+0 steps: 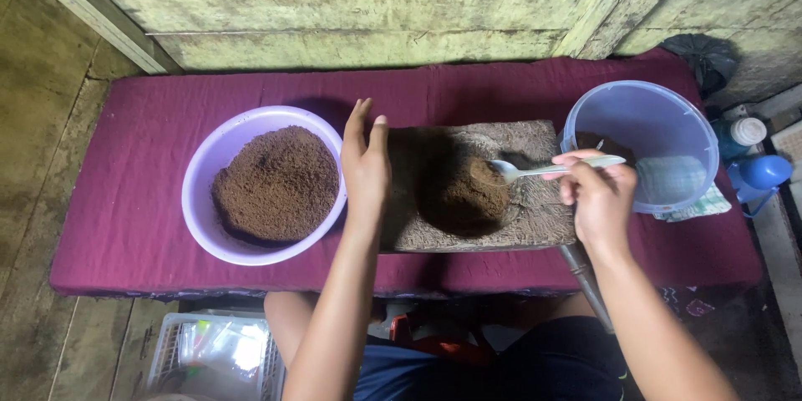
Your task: Transferring brown powder from a plastic bowl to a stone mortar using a spoon and then stirring it.
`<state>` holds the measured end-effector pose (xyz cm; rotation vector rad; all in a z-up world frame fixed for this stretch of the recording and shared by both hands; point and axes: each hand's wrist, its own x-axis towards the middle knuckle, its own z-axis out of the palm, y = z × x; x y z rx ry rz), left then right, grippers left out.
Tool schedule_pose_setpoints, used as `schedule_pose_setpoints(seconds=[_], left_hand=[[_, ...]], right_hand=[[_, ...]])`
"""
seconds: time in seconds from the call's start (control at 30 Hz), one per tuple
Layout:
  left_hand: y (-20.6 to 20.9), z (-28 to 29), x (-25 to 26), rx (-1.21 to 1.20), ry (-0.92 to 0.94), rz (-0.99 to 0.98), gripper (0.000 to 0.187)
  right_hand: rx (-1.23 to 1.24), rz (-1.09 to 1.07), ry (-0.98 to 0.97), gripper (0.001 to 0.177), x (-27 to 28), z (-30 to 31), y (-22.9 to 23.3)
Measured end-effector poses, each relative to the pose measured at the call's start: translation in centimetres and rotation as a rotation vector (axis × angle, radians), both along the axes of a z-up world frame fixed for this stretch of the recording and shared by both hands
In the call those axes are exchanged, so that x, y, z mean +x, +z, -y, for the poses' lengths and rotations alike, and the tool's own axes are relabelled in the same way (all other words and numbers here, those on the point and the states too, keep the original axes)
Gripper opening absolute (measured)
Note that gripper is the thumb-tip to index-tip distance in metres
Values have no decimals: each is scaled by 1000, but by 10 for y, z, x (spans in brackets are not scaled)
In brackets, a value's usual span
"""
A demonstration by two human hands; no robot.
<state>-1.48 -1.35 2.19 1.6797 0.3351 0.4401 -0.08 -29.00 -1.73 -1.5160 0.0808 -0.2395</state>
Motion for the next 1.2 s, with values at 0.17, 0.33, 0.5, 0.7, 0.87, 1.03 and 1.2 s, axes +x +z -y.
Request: schedule_pose_setpoints(seconds=[0.17, 0.33, 0.5, 0.7, 0.87, 1.03, 1.2], left_hand=[[-24, 38, -3, -721, -23, 240, 51], [-13, 68, -5, -1291, -37, -4, 56], [-20, 82, 2, -1383, -37, 2, 60], [-14, 100, 6, -1503, -63, -47, 61], [-17, 97, 7, -1558, -71, -46, 64], [-27, 68, 9, -1581, -55, 64, 59], [-26, 22, 6, -1506, -11, 173, 64]], right_hand=[[37, -9, -45, 16, 0, 18, 13], [117, 2, -19, 15, -5, 28, 27], [140, 9, -35, 14, -4, 37, 26], [164, 19, -42, 14, -5, 33, 36], [150, 0, -2, 13, -3, 22, 41], [169, 47, 96, 17, 4, -13, 48], [159, 35, 108, 13, 6, -67, 51]])
